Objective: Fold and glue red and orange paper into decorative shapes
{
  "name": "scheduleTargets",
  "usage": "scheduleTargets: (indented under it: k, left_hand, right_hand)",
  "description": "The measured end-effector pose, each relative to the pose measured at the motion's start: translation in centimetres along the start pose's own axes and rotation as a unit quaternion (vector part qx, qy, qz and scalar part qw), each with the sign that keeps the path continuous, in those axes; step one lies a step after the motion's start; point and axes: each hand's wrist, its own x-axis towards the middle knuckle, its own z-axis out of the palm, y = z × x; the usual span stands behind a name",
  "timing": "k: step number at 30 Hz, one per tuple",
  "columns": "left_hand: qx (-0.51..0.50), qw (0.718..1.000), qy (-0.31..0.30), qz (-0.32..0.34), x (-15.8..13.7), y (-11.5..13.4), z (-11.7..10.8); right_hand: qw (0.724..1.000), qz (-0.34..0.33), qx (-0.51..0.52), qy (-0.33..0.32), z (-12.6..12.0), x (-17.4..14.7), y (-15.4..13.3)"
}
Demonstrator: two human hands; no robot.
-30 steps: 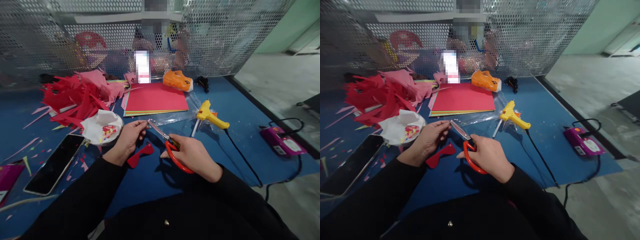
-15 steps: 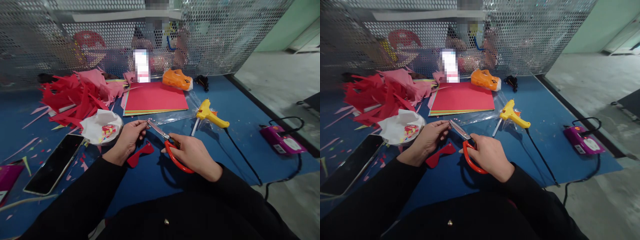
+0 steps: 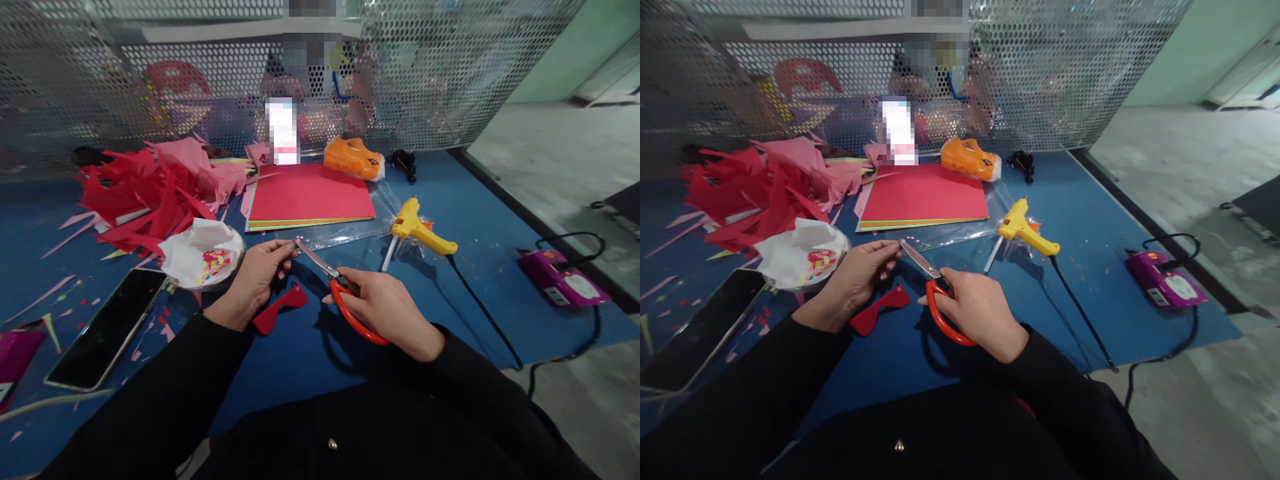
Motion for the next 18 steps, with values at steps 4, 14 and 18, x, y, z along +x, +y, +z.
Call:
scheduleTargets:
  k: [4,14,18]
  left_hand:
    - [-0.001,1.0,0.002,-0.001,0.0,0.06,0.01]
    - [0.004,1.0,0.009,-0.007,-0.02,0.17,0.18]
    - [0.001,1.0,0.005,-0.005,0.04,0.11,0.11]
  right_hand:
    - [1.0,0.004,0.016,0.009,-0.01,0.02,0.13]
    - [0.999,-0.005,0.03,0.01,-0.01,-0.02,0.28]
    - [0.998,0.004,0.05,0.022,0.09,0.05,0.42]
